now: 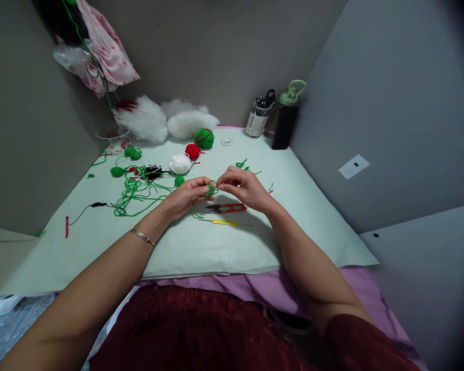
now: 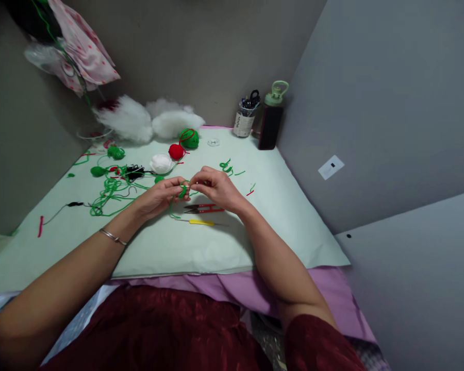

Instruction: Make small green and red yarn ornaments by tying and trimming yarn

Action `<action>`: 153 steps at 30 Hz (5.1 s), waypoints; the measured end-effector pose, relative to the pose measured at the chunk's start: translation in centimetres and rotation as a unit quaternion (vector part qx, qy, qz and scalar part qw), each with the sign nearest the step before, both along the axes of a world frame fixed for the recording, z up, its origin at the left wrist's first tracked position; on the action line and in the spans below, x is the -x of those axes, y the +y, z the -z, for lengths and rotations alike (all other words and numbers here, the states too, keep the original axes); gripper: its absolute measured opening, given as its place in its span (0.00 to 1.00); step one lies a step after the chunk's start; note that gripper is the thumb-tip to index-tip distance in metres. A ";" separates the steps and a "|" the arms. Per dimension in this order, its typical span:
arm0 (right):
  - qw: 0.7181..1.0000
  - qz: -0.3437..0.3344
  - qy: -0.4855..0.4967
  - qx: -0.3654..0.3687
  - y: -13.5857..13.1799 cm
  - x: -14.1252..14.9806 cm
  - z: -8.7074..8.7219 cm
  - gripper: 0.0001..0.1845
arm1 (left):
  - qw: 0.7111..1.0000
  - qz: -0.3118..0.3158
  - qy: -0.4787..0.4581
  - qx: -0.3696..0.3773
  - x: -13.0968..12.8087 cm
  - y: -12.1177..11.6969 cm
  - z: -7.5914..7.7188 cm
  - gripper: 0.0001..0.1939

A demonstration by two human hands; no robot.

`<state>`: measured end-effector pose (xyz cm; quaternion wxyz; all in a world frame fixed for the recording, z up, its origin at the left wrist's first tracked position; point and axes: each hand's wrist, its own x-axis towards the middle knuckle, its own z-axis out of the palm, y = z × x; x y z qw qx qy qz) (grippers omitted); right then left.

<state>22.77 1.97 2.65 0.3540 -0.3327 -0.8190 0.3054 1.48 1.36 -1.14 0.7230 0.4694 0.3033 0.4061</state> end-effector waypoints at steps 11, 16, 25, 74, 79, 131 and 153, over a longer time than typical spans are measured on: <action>1.000 0.021 -0.022 0.000 -0.1 0.2 0.0 0.05 | 0.999 -0.041 -0.014 -0.024 -0.2 0.1 0.3 0.13; 1.000 0.019 -0.022 0.003 0.0 0.1 0.2 0.07 | 0.998 -0.053 -0.023 -0.013 -0.3 0.0 0.1 0.13; 1.000 0.018 -0.016 0.019 0.1 0.1 0.2 0.09 | 0.997 -0.070 -0.034 0.001 -0.2 0.1 0.3 0.13; 0.988 0.061 -0.087 -0.108 -0.1 1.7 2.4 0.06 | 0.993 -0.095 0.065 -0.039 -0.9 0.1 1.2 0.13; 0.990 0.059 -0.116 -0.058 0.2 1.6 2.6 0.06 | 0.991 -0.095 0.081 -0.056 -0.9 0.1 1.5 0.14; 0.965 0.241 -0.099 0.040 3.3 -2.5 2.6 0.11 | 0.996 -0.073 0.033 0.038 -0.3 0.7 1.0 0.14; 0.971 -0.063 -0.082 0.216 1.5 -2.0 0.2 0.14 | 0.986 -0.167 -0.003 -0.011 0.0 1.0 1.2 0.10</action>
